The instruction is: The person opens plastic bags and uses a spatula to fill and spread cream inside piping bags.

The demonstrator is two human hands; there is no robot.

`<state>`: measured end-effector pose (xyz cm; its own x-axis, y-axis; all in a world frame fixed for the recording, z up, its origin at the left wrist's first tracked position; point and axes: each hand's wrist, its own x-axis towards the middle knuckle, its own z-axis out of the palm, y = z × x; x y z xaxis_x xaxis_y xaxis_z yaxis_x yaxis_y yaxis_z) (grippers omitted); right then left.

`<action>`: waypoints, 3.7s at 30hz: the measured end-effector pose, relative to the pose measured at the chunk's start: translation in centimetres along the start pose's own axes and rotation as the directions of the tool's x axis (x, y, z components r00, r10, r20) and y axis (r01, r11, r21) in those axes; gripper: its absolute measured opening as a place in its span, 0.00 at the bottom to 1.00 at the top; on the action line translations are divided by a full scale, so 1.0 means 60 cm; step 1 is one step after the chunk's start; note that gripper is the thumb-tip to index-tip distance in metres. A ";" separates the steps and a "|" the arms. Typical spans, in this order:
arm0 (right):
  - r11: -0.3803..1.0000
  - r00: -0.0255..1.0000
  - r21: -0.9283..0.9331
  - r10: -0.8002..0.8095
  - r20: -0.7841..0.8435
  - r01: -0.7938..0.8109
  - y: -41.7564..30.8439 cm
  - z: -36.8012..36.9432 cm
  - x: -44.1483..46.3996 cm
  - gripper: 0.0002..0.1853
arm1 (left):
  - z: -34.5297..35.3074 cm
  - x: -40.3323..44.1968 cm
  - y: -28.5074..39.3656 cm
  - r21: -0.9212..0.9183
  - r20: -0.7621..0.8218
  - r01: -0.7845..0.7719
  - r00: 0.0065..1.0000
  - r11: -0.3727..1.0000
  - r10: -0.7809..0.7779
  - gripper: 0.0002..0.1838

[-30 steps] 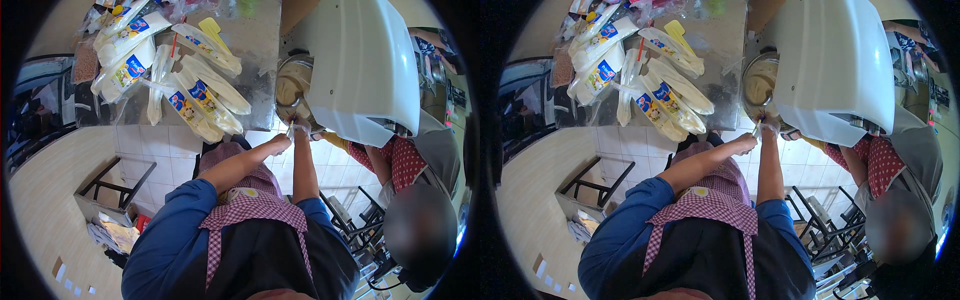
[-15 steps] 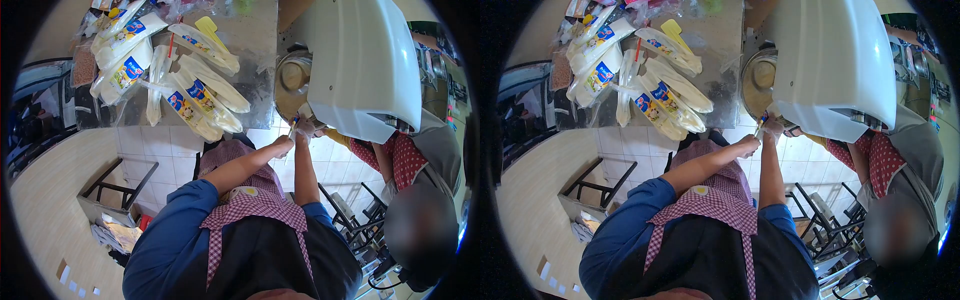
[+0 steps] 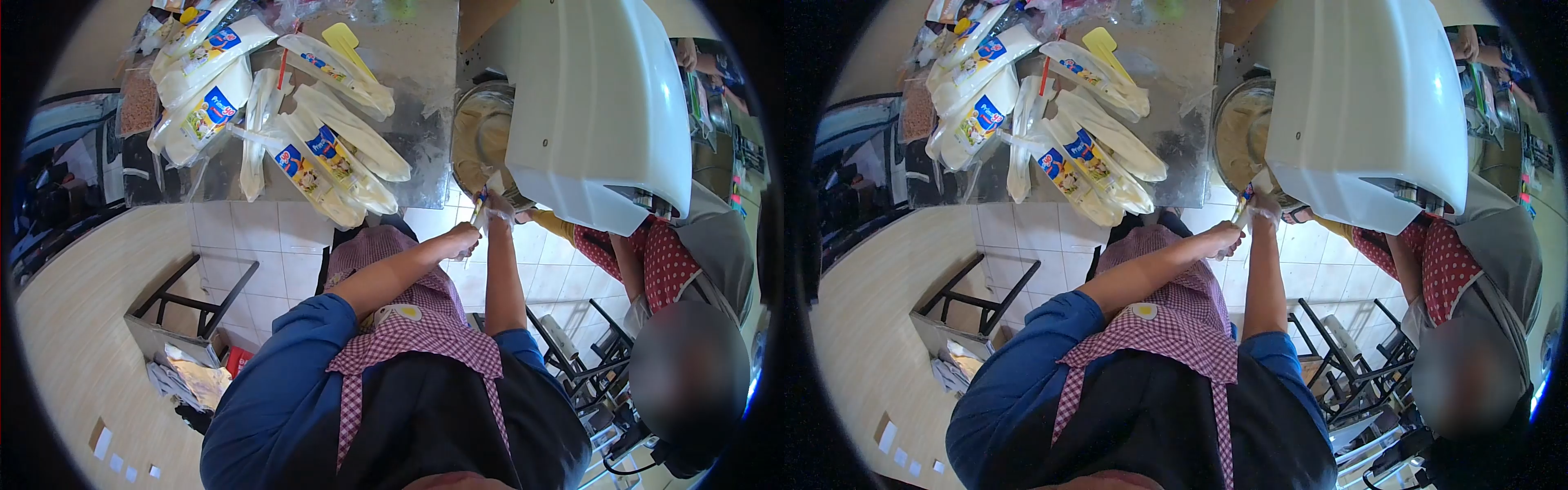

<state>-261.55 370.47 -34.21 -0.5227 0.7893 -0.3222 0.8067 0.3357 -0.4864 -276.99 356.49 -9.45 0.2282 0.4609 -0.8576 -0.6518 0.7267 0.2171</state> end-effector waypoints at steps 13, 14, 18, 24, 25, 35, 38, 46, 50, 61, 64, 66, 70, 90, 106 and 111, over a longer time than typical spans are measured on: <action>0.841 0.861 -0.374 0.477 0.174 -0.390 -0.304 -0.216 -0.022 0.27 | -0.003 0.021 0.009 -0.080 0.115 -0.009 0.993 0.997 0.018 0.08; 0.852 0.907 -0.455 0.375 0.189 -0.257 -0.321 -0.235 -0.029 0.27 | -0.002 0.021 0.013 -0.113 0.135 0.013 0.991 0.994 0.002 0.08; 0.321 0.689 0.649 0.565 0.453 -0.690 -0.336 -0.235 -0.043 0.24 | -0.014 0.026 0.006 -0.241 0.220 0.103 0.974 0.965 -0.049 0.09; -0.065 0.681 0.806 0.499 0.537 -0.588 -0.069 -0.054 0.018 0.12 | -0.015 0.006 0.000 -0.077 0.187 0.022 0.982 0.997 -0.007 0.07; -0.212 0.720 0.825 0.408 0.562 -0.524 -0.064 -0.052 0.027 0.12 | -0.015 0.007 0.001 -0.065 0.172 0.014 0.985 0.998 -0.003 0.07; 0.883 0.885 -0.211 0.449 0.123 -0.419 -0.165 -0.136 0.026 0.23 | -0.014 0.010 -0.008 -0.026 0.253 -0.084 0.964 0.996 0.087 0.08; 0.890 0.884 -0.108 0.454 0.112 -0.444 -0.145 -0.135 0.020 0.23 | -0.007 0.017 -0.008 -0.128 0.263 0.036 0.965 0.991 -0.001 0.07; 0.806 0.816 -0.414 0.538 0.211 -0.424 -0.190 -0.137 -0.022 0.23 | -0.008 0.030 -0.029 -0.133 0.161 0.041 0.987 0.990 -0.019 0.07; 0.648 0.654 0.114 0.718 0.237 -0.753 -0.152 -0.098 -0.005 0.23 | -0.009 0.016 -0.023 -0.070 0.128 -0.083 0.988 0.994 0.091 0.08; -0.289 0.758 0.741 0.073 0.648 -0.606 -0.234 -0.176 -0.044 0.04 | -0.034 0.045 0.006 -0.329 0.517 0.421 0.829 0.845 -0.211 0.07; -0.261 0.760 0.788 0.221 0.611 -0.558 -0.238 -0.172 -0.055 0.04 | -0.049 0.043 0.006 -0.291 0.514 0.497 0.802 0.818 -0.305 0.07; -0.262 0.649 0.796 0.470 0.599 -0.545 -0.274 -0.175 -0.049 0.06 | -0.040 0.040 0.001 -0.262 0.456 0.462 0.833 0.847 -0.313 0.07; -0.123 0.717 0.807 0.395 0.574 -0.578 -0.138 -0.097 0.000 0.10 | -0.033 0.011 -0.002 -0.166 0.330 0.240 0.927 0.957 -0.175 0.06; -0.591 0.600 0.750 0.496 0.627 -0.296 -0.204 -0.117 -0.032 0.05 | -0.020 -0.008 0.014 0.051 0.028 0.139 0.990 0.989 -0.141 0.33; -0.181 0.759 0.772 0.151 0.634 -0.609 -0.318 -0.237 -0.076 0.19 | -0.028 0.007 0.004 -0.337 0.097 0.025 0.995 0.941 0.008 0.17; -0.217 0.738 0.747 0.138 0.661 -0.629 -0.291 -0.212 -0.072 0.17 | -0.028 -0.004 0.010 -0.221 0.156 0.010 0.987 0.975 0.025 0.08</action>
<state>-269.88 367.72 -14.00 -0.4568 0.2884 -0.8415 -0.0520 -0.9530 -0.2984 -278.67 355.96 -9.91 0.3215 0.5526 -0.7689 -0.7931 0.6008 0.1002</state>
